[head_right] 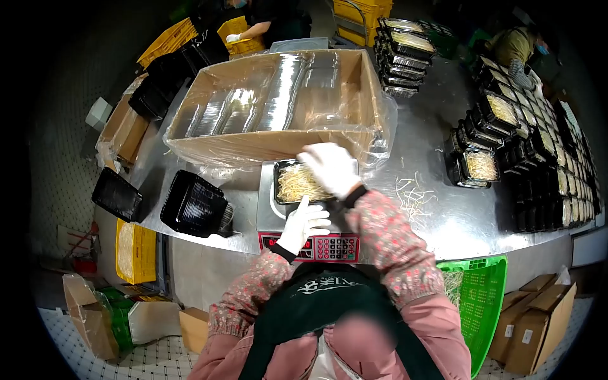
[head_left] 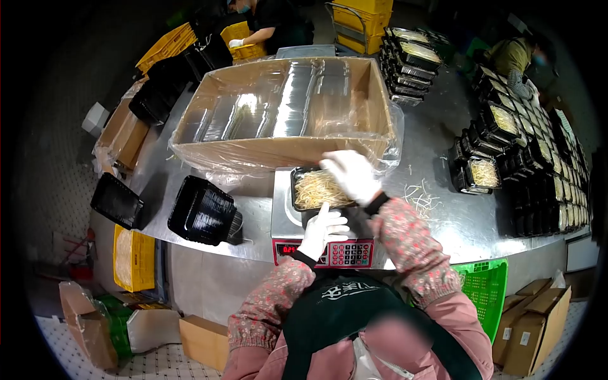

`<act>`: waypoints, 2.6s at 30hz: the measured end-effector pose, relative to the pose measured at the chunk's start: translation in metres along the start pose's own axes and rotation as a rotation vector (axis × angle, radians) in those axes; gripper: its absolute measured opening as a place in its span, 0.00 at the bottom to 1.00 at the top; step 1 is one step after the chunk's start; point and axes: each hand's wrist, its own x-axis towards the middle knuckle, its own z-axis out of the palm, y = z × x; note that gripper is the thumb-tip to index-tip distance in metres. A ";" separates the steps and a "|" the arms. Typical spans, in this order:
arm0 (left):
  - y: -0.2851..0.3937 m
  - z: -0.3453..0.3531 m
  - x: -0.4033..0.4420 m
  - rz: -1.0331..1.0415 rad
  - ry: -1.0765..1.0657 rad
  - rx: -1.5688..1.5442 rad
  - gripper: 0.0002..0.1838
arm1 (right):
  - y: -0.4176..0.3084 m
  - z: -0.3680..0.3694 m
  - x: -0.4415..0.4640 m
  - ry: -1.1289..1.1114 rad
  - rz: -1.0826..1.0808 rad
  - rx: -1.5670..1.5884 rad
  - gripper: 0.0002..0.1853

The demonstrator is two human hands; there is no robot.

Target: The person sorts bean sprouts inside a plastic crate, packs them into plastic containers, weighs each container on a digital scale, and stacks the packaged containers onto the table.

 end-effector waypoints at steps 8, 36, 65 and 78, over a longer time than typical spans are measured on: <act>-0.019 -0.013 0.031 0.256 0.134 -0.033 0.15 | -0.010 0.079 0.008 -0.294 -0.023 -0.268 0.35; -0.058 0.117 0.005 0.237 -0.217 0.743 0.15 | 0.140 -0.129 -0.213 0.732 0.861 0.630 0.18; -0.093 0.174 0.065 0.844 -0.438 1.729 0.33 | 0.288 -0.126 -0.275 0.357 0.811 -0.212 0.38; 0.018 0.018 -0.067 0.752 0.617 0.720 0.21 | 0.338 -0.109 -0.154 0.349 0.434 -0.187 0.30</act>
